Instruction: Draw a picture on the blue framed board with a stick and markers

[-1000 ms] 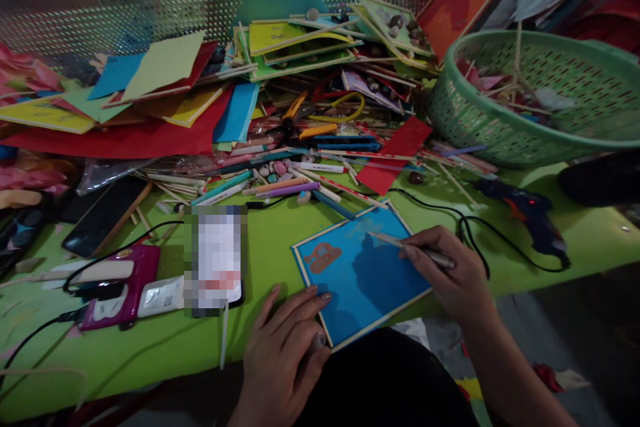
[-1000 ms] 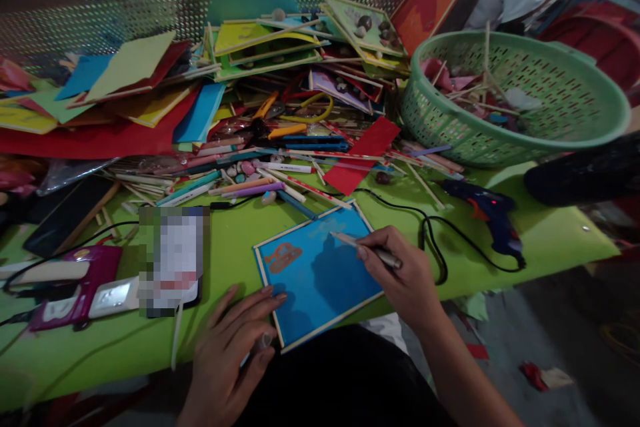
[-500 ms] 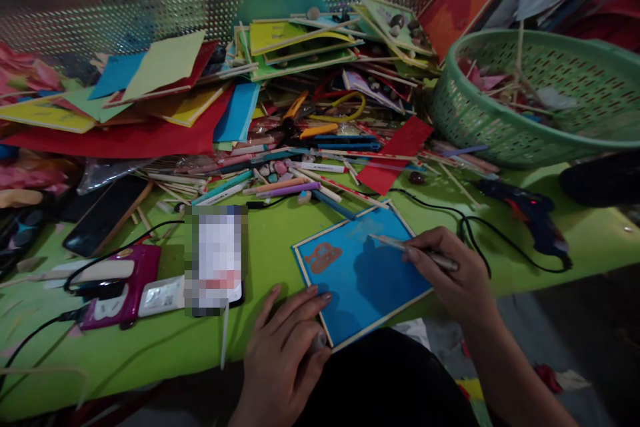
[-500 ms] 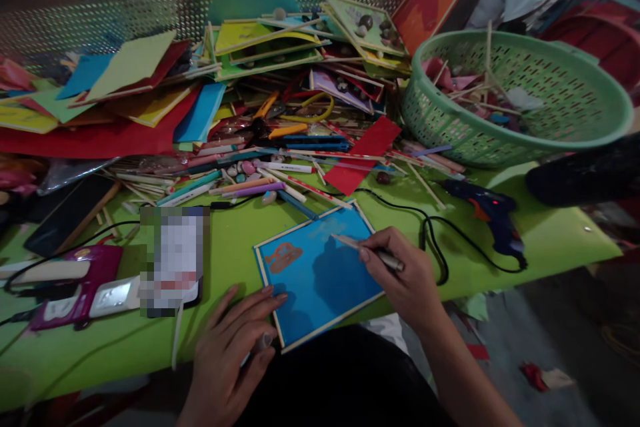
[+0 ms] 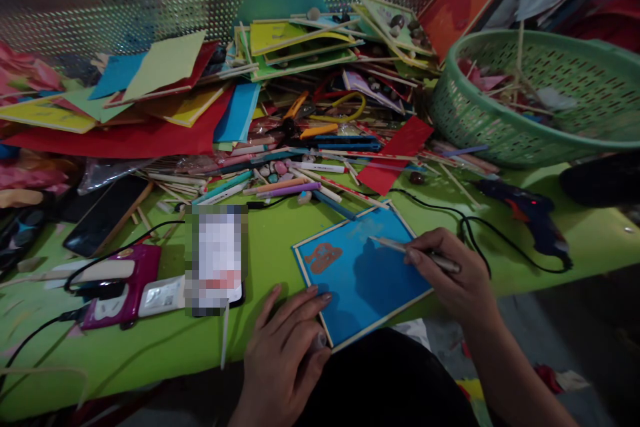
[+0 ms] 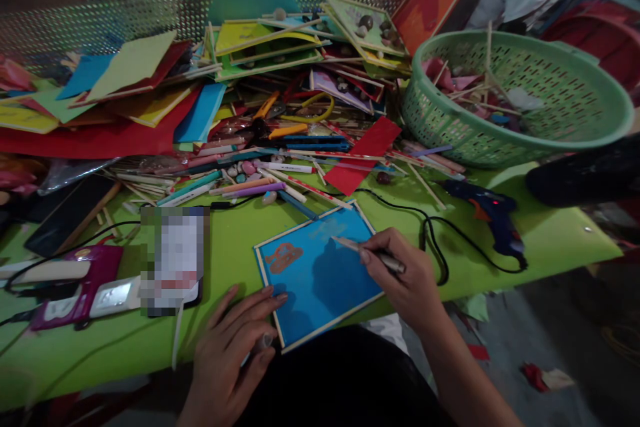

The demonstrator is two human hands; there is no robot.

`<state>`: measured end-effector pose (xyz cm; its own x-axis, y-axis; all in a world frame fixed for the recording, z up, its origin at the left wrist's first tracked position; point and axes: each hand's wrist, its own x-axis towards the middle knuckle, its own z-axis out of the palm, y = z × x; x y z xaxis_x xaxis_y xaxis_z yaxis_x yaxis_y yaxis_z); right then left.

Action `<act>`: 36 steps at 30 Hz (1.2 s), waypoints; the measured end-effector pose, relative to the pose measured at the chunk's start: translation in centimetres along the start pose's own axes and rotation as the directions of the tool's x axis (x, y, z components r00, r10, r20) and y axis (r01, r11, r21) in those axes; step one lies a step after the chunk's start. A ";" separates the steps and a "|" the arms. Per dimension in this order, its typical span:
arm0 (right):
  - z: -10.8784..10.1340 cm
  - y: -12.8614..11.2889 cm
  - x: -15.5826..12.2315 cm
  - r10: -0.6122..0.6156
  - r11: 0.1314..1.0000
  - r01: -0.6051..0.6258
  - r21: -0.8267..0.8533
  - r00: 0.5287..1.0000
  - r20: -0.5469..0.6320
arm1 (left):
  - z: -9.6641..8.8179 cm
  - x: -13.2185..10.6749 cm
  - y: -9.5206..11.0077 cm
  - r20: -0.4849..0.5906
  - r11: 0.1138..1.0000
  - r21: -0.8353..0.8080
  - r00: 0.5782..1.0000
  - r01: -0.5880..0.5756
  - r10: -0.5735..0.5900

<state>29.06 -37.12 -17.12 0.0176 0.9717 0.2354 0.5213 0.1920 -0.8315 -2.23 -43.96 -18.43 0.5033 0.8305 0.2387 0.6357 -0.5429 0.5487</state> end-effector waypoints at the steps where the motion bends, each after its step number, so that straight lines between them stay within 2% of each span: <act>1: 0.0 0.0 0.0 0.007 1.000 -0.007 0.001 1.000 -0.008 | 0.0 0.0 0.0 0.000 1.000 0.002 1.000 0.000 0.000; 7: 0.4 0.0 0.0 0.051 0.999 -0.051 0.001 0.995 -0.090 | 0.0 0.0 0.0 0.009 1.000 0.003 1.000 0.009 -0.009; 13: 0.2 -0.3 0.1 0.009 1.000 -0.009 -0.004 1.000 -0.022 | -0.1 0.1 0.1 -0.008 1.000 -0.001 1.000 0.008 -0.008; 18: 0.2 -0.1 0.1 0.018 1.000 -0.018 -0.015 0.999 -0.037 | -0.2 0.2 0.2 0.016 1.000 0.003 1.000 0.010 -0.010; 24: -0.2 0.1 0.0 -0.059 0.997 0.061 -0.037 0.997 0.057 | -0.1 0.1 0.1 0.010 1.000 0.000 1.000 0.008 -0.008; 31: -0.1 0.2 -0.2 -0.053 0.998 0.054 -0.043 0.998 0.018 | -0.2 0.2 0.3 -0.002 1.000 -0.004 1.000 0.022 -0.022; 36: -0.1 0.0 -0.1 -0.096 0.995 0.098 -0.037 0.994 0.055 | -0.1 0.2 0.3 -0.008 1.000 -0.003 1.000 0.018 -0.018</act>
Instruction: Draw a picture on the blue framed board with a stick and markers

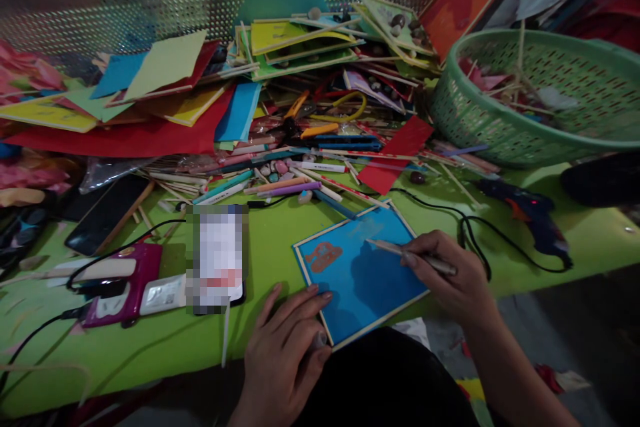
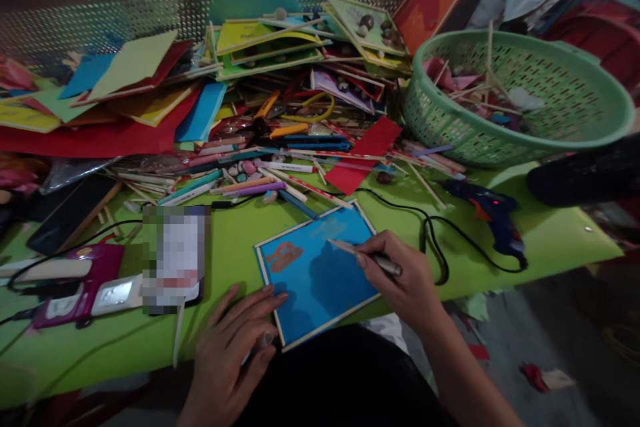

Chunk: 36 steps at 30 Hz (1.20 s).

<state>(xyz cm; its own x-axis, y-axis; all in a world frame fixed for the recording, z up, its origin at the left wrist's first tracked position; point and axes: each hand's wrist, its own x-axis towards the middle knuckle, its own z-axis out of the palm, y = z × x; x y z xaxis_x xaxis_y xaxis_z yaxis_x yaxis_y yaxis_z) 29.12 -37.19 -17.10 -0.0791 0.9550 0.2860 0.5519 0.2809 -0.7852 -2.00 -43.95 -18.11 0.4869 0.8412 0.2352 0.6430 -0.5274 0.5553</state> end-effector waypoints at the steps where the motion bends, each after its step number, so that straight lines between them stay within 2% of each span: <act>1: 0.0 0.0 0.0 -0.006 1.000 0.006 -0.001 1.000 0.003 | 0.0 0.0 0.0 0.000 1.000 0.000 1.000 0.001 -0.001; 6: 0.1 0.1 0.0 -0.008 0.999 0.007 -0.032 0.999 -0.032 | 0.0 0.1 -0.1 -0.005 1.000 -0.009 1.000 -0.013 0.013; 15: 0.2 -0.1 0.3 -0.005 1.000 0.005 0.003 1.000 0.001 | 0.0 0.2 -0.1 0.000 1.000 -0.010 1.000 -0.014 0.014; 36: 0.1 0.3 0.1 0.002 1.000 -0.002 -0.023 1.000 -0.002 | 0.0 0.1 0.1 -0.005 1.000 -0.009 1.000 -0.002 0.002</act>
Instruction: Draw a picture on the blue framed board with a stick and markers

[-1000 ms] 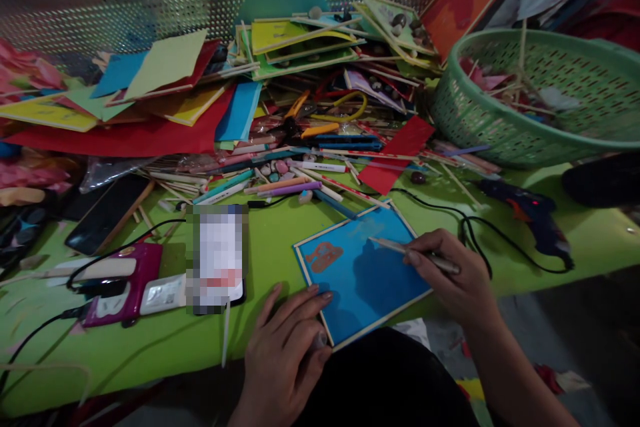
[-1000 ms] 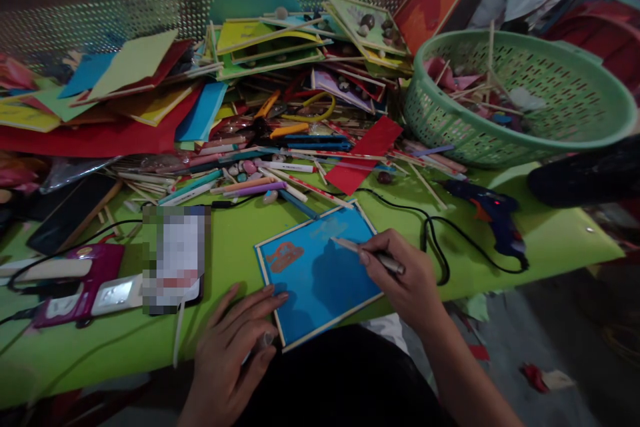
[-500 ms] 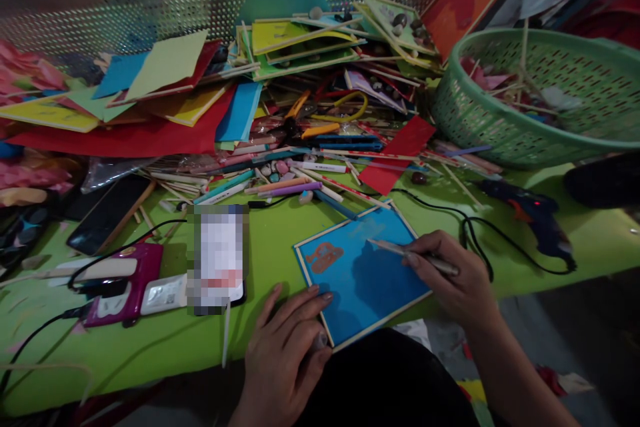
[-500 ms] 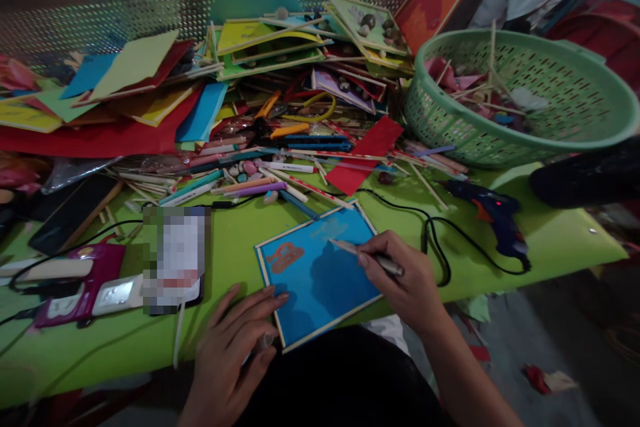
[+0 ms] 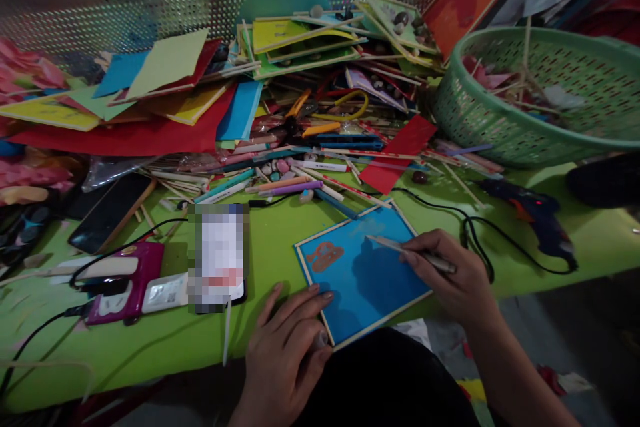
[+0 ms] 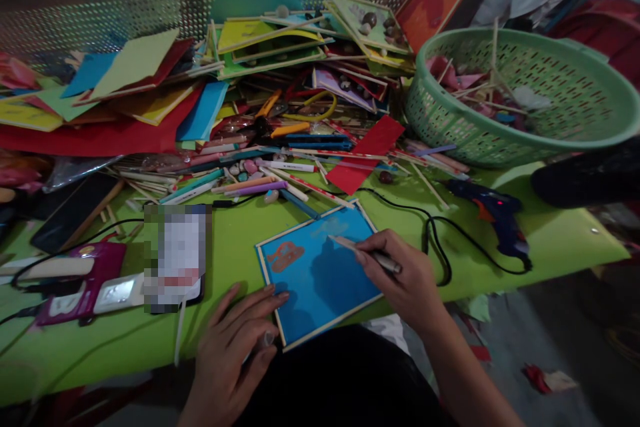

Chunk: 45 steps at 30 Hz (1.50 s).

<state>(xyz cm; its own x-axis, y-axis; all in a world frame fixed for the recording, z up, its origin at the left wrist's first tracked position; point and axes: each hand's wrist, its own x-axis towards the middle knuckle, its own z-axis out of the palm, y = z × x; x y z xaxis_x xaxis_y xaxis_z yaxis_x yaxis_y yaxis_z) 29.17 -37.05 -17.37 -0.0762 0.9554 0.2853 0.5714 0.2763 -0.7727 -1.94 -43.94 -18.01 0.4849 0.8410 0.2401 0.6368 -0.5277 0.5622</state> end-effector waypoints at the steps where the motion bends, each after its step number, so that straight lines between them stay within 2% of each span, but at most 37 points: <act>1: 0.0 0.0 0.0 0.003 1.000 -0.004 -0.001 1.000 -0.003 | 0.0 0.0 0.0 0.001 1.000 -0.002 1.000 0.001 -0.001; 9: -0.3 -0.4 -0.1 0.044 0.999 -0.044 0.020 0.999 -0.002 | 0.0 0.1 0.0 0.011 1.000 0.003 1.000 0.007 -0.007; 22: -0.2 -0.4 0.2 -0.033 0.999 0.032 0.029 0.999 0.036 | -0.3 0.3 0.1 0.023 1.000 0.005 1.000 -0.011 0.011; 27: -0.1 -0.3 0.1 -0.006 1.000 0.005 0.020 0.999 0.050 | -0.3 0.4 0.1 0.000 1.000 0.001 1.000 -0.013 0.013; 36: 0.0 -0.3 0.0 0.060 0.998 -0.060 0.014 0.998 -0.006 | -0.2 0.0 0.0 0.021 1.000 0.011 1.000 0.010 -0.010; 45: -0.1 -1.1 0.4 0.008 1.000 -0.007 0.029 1.000 -0.015 | -0.3 0.3 0.1 0.016 1.000 0.009 1.000 -0.006 0.006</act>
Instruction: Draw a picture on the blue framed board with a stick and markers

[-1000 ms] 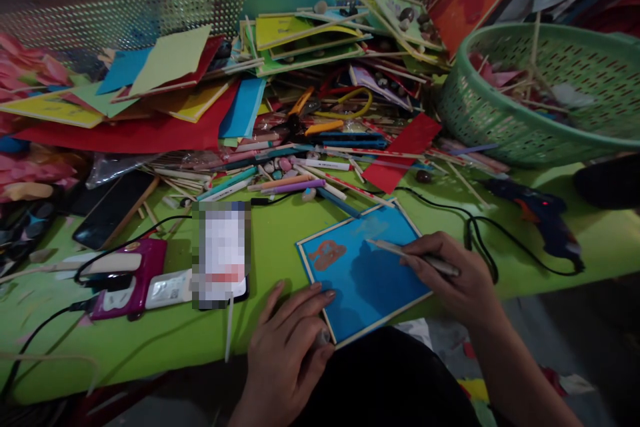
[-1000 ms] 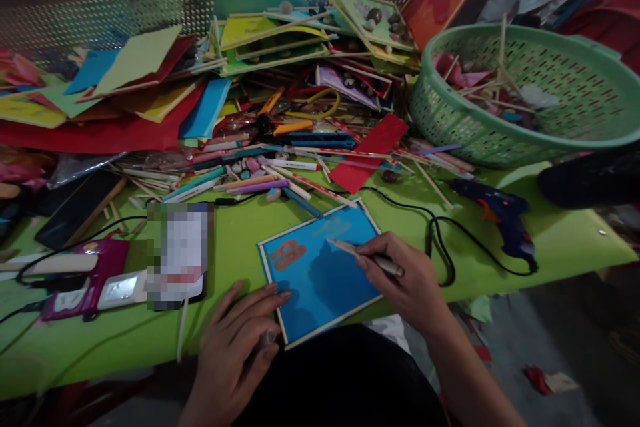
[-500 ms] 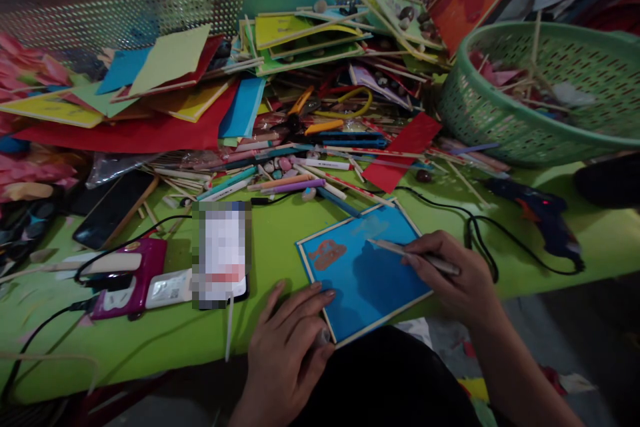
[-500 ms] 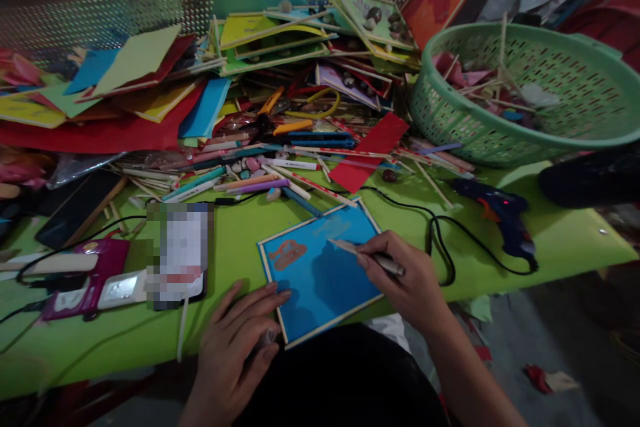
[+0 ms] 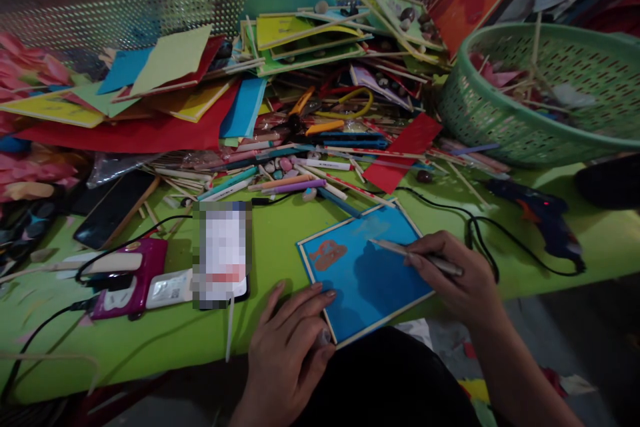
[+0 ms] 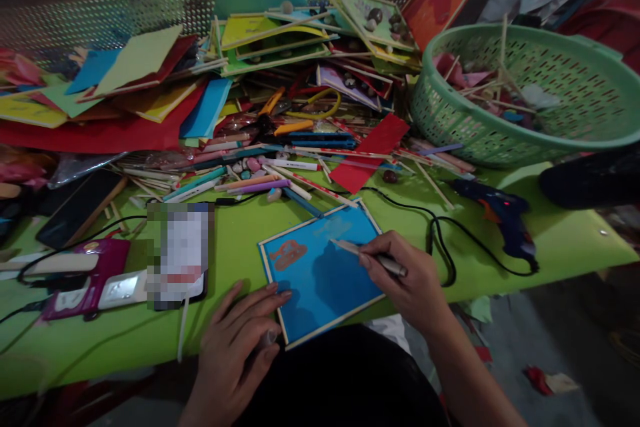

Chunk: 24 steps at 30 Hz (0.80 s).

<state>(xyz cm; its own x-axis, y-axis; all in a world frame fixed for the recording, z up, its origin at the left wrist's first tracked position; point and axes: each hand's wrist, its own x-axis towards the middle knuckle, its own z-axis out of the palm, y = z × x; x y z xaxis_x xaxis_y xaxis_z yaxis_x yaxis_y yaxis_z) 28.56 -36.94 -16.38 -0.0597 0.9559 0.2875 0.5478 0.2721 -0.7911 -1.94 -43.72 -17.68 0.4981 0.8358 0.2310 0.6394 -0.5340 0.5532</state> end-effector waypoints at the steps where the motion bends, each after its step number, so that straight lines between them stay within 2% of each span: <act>1: 0.0 0.0 0.0 -0.010 1.000 0.010 0.001 1.000 0.010 | 0.0 0.0 0.0 -0.005 1.000 0.000 1.000 0.001 -0.001; 7: 0.0 0.7 -0.1 -0.013 1.000 0.013 -0.008 0.998 0.058 | 0.2 -0.2 -0.1 -0.003 1.000 -0.004 1.000 0.010 -0.010; 24: 0.2 0.7 -0.1 -0.016 0.999 0.018 -0.042 0.999 0.052 | 0.0 -0.1 0.0 0.012 1.000 0.006 1.000 -0.017 0.017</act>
<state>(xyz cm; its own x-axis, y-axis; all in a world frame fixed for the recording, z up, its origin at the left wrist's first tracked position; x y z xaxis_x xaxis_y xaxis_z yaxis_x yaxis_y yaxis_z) 28.75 -36.78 -17.08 -0.1118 0.9560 0.2713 0.5815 0.2843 -0.7622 -1.99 -43.78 -17.67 0.5160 0.8248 0.2312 0.6342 -0.5493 0.5441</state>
